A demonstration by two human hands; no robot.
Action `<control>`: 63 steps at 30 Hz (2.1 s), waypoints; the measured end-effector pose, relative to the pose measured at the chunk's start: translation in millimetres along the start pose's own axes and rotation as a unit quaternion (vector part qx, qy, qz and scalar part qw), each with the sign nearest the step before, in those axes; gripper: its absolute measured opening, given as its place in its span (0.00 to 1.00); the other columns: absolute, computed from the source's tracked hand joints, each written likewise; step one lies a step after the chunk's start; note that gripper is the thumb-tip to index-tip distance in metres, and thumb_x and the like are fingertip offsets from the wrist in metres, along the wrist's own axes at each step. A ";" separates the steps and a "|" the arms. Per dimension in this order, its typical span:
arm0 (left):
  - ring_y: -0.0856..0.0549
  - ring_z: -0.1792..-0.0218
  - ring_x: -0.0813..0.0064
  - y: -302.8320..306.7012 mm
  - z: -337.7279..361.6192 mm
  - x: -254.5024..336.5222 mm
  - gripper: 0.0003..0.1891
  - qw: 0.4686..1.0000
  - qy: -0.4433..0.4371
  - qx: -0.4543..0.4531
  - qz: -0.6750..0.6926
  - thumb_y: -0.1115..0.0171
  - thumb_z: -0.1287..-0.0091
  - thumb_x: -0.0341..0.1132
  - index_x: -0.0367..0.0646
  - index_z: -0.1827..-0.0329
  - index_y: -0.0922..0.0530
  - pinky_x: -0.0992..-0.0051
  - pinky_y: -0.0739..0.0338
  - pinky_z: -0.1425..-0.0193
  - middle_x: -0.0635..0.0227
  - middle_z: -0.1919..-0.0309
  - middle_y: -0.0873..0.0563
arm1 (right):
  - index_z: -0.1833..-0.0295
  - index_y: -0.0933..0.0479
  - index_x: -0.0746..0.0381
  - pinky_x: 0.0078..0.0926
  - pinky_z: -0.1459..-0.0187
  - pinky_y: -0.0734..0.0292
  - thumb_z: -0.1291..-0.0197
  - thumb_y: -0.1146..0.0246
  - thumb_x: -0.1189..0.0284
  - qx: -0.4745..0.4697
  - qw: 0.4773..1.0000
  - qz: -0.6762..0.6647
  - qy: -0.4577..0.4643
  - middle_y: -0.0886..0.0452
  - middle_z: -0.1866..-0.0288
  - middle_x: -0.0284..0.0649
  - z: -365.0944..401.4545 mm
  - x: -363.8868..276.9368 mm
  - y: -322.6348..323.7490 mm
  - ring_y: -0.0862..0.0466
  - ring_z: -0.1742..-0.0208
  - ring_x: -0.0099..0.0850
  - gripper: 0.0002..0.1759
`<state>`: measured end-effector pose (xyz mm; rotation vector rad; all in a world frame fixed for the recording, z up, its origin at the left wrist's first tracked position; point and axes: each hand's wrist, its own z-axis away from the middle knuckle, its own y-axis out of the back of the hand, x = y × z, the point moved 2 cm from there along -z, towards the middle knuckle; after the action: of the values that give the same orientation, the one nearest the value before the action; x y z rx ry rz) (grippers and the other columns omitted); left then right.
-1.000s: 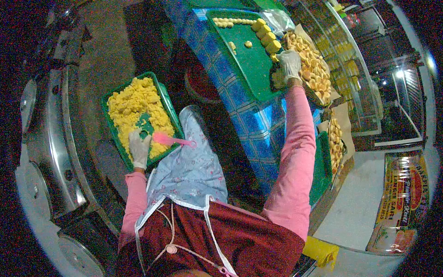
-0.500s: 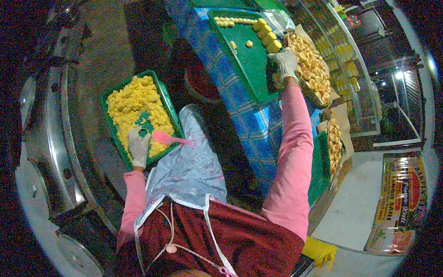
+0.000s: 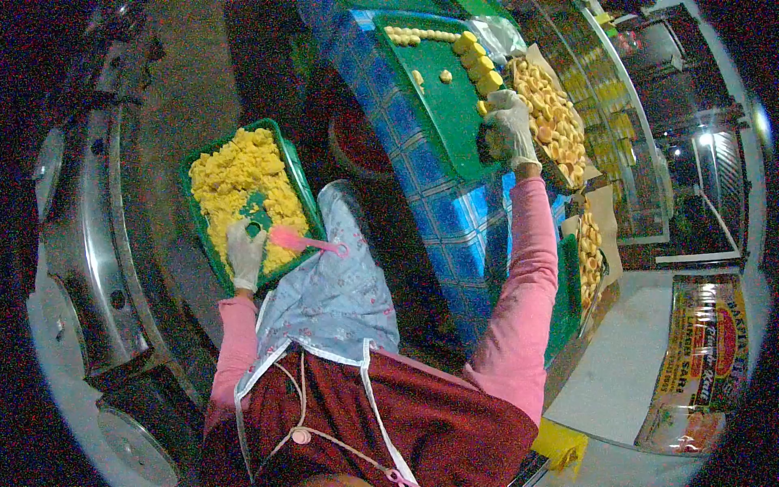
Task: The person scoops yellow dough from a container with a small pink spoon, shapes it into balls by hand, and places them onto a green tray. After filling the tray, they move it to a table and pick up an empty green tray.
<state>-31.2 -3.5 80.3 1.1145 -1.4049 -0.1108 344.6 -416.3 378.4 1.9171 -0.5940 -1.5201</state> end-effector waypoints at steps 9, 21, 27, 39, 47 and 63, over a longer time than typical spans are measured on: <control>0.21 0.54 0.51 1.9 -0.6 3.5 0.23 0.999 0.034 -0.014 0.026 0.26 0.46 0.35 0.36 0.48 0.21 0.59 0.26 0.47 0.52 0.57 0.22 | 0.49 0.20 0.69 0.27 0.43 0.24 0.55 0.31 0.78 -0.054 0.998 0.029 0.031 0.14 0.53 0.42 4.3 -18.7 -12.6 0.16 0.50 0.33 0.22; 0.21 0.58 0.53 3.5 -1.0 2.8 0.23 1.000 0.017 -0.010 0.015 0.26 0.45 0.36 0.38 0.48 0.21 0.60 0.25 0.51 0.53 0.58 0.22 | 0.55 0.14 0.68 0.25 0.48 0.21 0.52 0.28 0.74 -0.062 0.988 0.121 0.074 0.12 0.57 0.42 11.6 -40.4 -12.1 0.14 0.54 0.31 0.17; 0.20 0.57 0.52 -0.5 -0.6 -2.3 0.23 1.000 0.006 0.005 0.014 0.27 0.46 0.36 0.38 0.47 0.20 0.60 0.25 0.50 0.53 0.58 0.22 | 0.58 0.13 0.65 0.25 0.50 0.20 0.51 0.28 0.69 -0.022 0.993 0.084 0.081 0.12 0.56 0.43 -5.5 -32.1 1.7 0.14 0.55 0.32 0.15; 0.21 0.54 0.50 -0.9 0.3 -2.8 0.21 1.000 -0.014 0.011 0.011 0.29 0.44 0.36 0.37 0.49 0.21 0.58 0.25 0.48 0.51 0.57 0.23 | 0.50 0.16 0.67 0.25 0.51 0.21 0.56 0.26 0.74 -0.034 0.996 0.070 0.040 0.12 0.55 0.41 -10.1 -24.8 -5.9 0.14 0.55 0.29 0.23; 0.22 0.56 0.51 0.6 0.2 0.4 0.22 1.000 0.021 -0.004 0.021 0.28 0.45 0.37 0.37 0.49 0.21 0.58 0.26 0.50 0.52 0.58 0.23 | 0.68 0.15 0.67 0.29 0.60 0.20 0.55 0.24 0.71 0.076 0.994 0.080 0.007 0.12 0.65 0.42 -3.0 -16.7 2.8 0.14 0.65 0.33 0.11; 0.21 0.59 0.52 1.4 -1.7 2.3 0.22 0.999 0.035 -0.003 0.038 0.28 0.46 0.35 0.37 0.49 0.20 0.60 0.26 0.52 0.53 0.59 0.22 | 0.66 0.18 0.64 0.31 0.68 0.21 0.60 0.20 0.59 0.108 0.973 0.194 -0.070 0.15 0.73 0.42 -38.5 3.4 -2.7 0.15 0.70 0.34 0.23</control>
<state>-30.0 -3.4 83.3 1.0480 -1.3816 -0.0213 382.6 -409.6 379.9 1.7227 -1.1644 -1.3857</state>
